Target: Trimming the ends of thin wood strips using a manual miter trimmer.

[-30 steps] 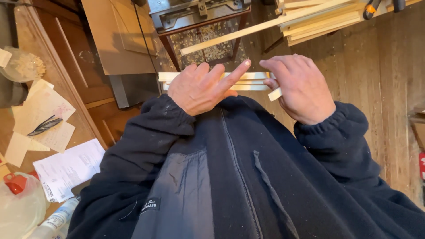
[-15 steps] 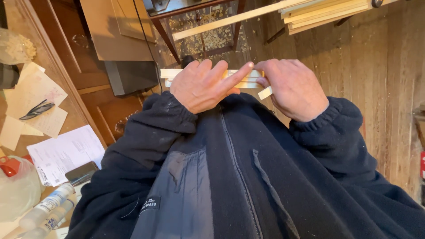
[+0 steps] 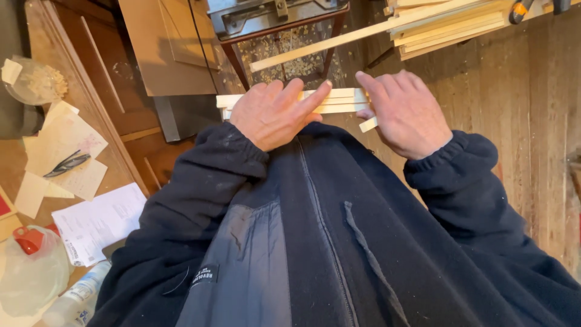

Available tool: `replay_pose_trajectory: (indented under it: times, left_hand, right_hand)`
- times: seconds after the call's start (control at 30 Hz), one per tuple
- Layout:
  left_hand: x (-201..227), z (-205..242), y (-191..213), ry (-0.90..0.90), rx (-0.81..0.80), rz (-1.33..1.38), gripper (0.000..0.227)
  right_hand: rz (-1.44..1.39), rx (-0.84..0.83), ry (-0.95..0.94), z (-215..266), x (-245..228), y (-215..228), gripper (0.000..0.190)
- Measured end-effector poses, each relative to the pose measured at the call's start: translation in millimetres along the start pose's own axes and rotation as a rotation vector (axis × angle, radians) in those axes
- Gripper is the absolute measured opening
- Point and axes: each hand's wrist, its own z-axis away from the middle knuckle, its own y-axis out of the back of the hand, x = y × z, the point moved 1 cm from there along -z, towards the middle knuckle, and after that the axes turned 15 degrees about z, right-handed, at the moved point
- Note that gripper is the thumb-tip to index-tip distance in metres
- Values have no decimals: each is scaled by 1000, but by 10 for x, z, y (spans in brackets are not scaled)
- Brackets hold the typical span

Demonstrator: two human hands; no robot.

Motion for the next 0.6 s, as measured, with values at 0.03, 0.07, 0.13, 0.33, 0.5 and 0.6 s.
replay_pose_trajectory:
  times: [0.03,0.07,0.13,0.33,0.5,0.6]
  left_hand:
    - [-42,-5,33,8,-9,8,55]
    - [-77,15,56,6,-8,9,55]
    - [-145,63,96,27,29,22,56]
    - [-337,214,108,116,90,59,55]
    - [-456,229,106,118,95,59,57]
    - [-473,224,131,109,72,54,57]
  right_hand:
    - [70,6,0,-19,30,0,54]
    - [71,5,-1,-9,63,55,54]
    - [-66,331,-104,14,145,195,36]
    - [-982,504,-723,576,478,-577,22]
    - [-1188,253,-724,163,-30,-375,17]
    - [-1187,175,-434,-73,-342,408,26]
